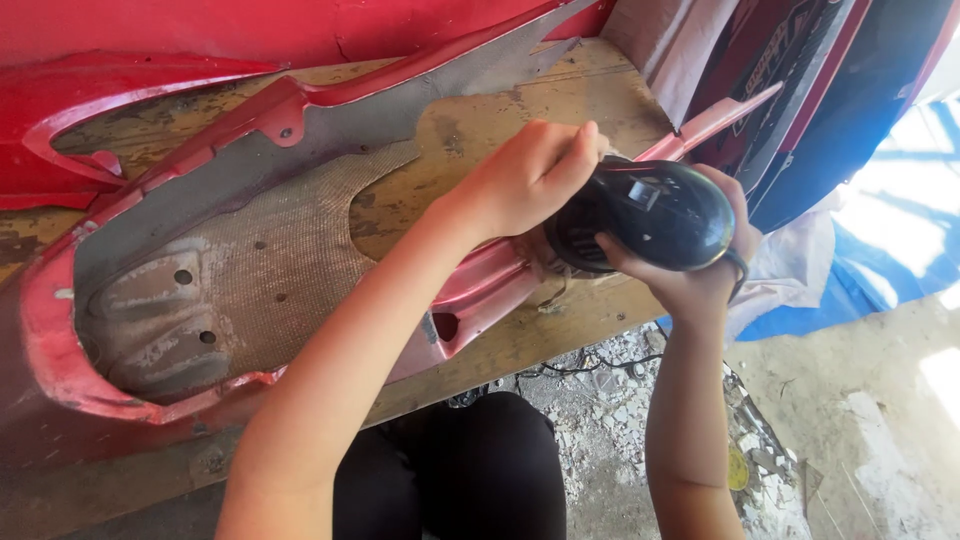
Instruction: The person uses a handheld electric polisher with a buffing pad to smooth the surface of a red car part resting on a wooden workbench. They move the tool across the edges and flat areas of the part.
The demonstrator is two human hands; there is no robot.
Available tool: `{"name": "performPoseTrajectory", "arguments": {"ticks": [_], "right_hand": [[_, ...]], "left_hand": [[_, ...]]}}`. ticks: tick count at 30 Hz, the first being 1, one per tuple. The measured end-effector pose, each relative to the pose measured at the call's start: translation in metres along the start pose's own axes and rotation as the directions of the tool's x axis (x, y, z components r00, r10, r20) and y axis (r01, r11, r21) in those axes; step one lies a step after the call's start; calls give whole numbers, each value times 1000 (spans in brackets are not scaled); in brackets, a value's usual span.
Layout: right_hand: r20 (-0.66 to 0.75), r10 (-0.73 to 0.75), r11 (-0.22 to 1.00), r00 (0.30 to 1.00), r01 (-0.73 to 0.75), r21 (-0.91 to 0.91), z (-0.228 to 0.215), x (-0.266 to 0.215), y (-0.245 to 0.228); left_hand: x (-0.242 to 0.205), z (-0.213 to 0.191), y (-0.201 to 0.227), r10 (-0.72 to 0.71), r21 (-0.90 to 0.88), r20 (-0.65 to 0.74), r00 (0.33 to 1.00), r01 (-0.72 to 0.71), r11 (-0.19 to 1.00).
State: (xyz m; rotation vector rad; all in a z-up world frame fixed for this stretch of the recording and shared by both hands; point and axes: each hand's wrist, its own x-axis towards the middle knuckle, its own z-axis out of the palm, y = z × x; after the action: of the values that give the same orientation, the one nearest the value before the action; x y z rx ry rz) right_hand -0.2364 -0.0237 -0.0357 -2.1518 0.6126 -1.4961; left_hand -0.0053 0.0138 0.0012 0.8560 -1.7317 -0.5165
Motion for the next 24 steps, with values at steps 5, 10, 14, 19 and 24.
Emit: {"name": "performPoseTrajectory", "arguments": {"ticks": [5, 10, 14, 19, 24], "right_hand": [[3, -17, 999, 1000, 17, 38, 13, 14, -8], [29, -32, 997, 999, 30, 69, 26, 20, -21], [55, -28, 999, 998, 29, -17, 19, 5, -24], [-37, 8, 999, 999, -6, 50, 25, -6, -14], [-83, -108, 989, 991, 99, -107, 40, 0, -17]], "left_hand": [[0, -2, -34, 4, 40, -127, 992, 1, 999], [-14, -14, -36, 23, -27, -240, 970, -30, 999], [-22, -8, -17, 21, 41, -170, 985, -14, 999], [-18, -6, -3, 48, 61, -178, 983, -38, 997], [-27, -20, -11, 5, 90, -253, 967, 18, 996]]}}
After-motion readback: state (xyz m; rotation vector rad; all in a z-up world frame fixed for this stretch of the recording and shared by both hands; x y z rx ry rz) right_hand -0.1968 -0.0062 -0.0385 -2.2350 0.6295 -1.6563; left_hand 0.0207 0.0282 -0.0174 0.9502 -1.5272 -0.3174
